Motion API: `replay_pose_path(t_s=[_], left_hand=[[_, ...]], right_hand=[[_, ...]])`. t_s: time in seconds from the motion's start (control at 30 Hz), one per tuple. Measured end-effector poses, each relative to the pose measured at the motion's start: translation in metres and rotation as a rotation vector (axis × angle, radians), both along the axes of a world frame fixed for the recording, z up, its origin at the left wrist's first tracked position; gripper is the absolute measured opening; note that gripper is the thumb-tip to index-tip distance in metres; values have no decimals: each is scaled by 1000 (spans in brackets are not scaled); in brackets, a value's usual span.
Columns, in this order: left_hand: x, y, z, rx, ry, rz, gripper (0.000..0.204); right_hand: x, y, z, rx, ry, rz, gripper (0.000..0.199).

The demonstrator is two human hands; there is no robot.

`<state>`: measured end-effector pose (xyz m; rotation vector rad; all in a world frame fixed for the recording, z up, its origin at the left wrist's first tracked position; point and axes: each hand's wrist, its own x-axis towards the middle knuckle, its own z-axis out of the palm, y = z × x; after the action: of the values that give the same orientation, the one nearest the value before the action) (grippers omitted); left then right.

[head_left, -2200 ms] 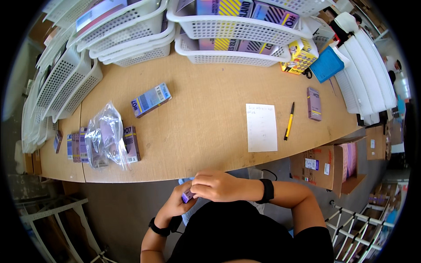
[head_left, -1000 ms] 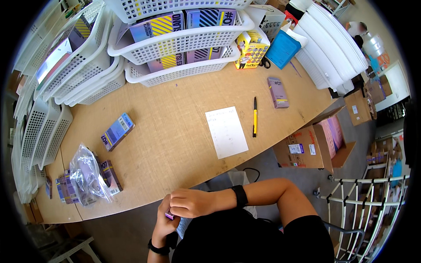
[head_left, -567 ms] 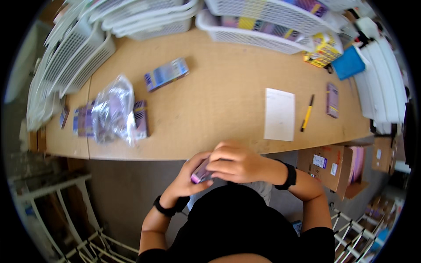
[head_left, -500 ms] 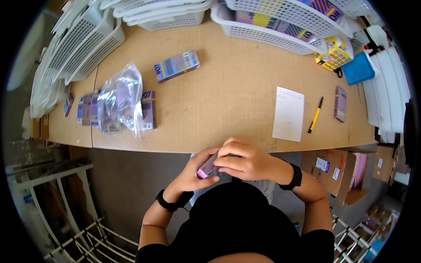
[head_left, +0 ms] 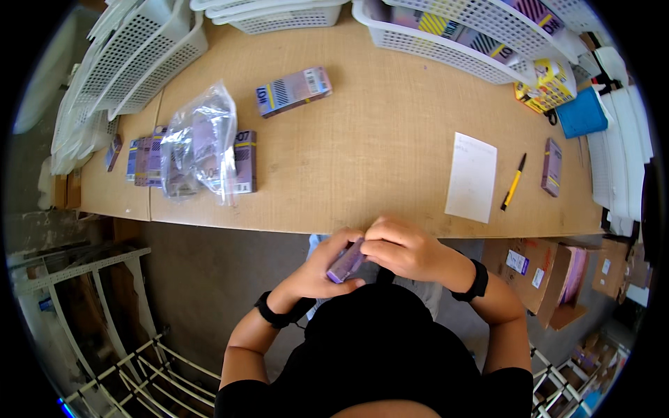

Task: The person writes on a notepad with a yellow pen, then picks up several small cassette tape boxes from a table. They open the boxes to reveal the tapes inside, close them, and place them in a neat stack on the table.

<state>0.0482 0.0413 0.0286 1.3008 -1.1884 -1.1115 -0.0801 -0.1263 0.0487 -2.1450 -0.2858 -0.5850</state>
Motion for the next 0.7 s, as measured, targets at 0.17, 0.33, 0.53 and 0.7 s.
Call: replay_pose_path(t_s=[0.17, 0.33, 0.53, 0.7], left_hand=[[-4, 2, -3, -22, -9, -34, 61], [2, 8, 4, -8, -40, -65, 61], [4, 7, 6, -70, -56, -122, 62], [3, 9, 10, -71, 1, -132, 59]], right_hand=[[0, 3, 1, -32, -29, 27, 13], [1, 7, 2, -105, -23, 88, 14], [1, 10, 28, -191, 21, 189, 18], [2, 11, 37, -354, -25, 224, 20]])
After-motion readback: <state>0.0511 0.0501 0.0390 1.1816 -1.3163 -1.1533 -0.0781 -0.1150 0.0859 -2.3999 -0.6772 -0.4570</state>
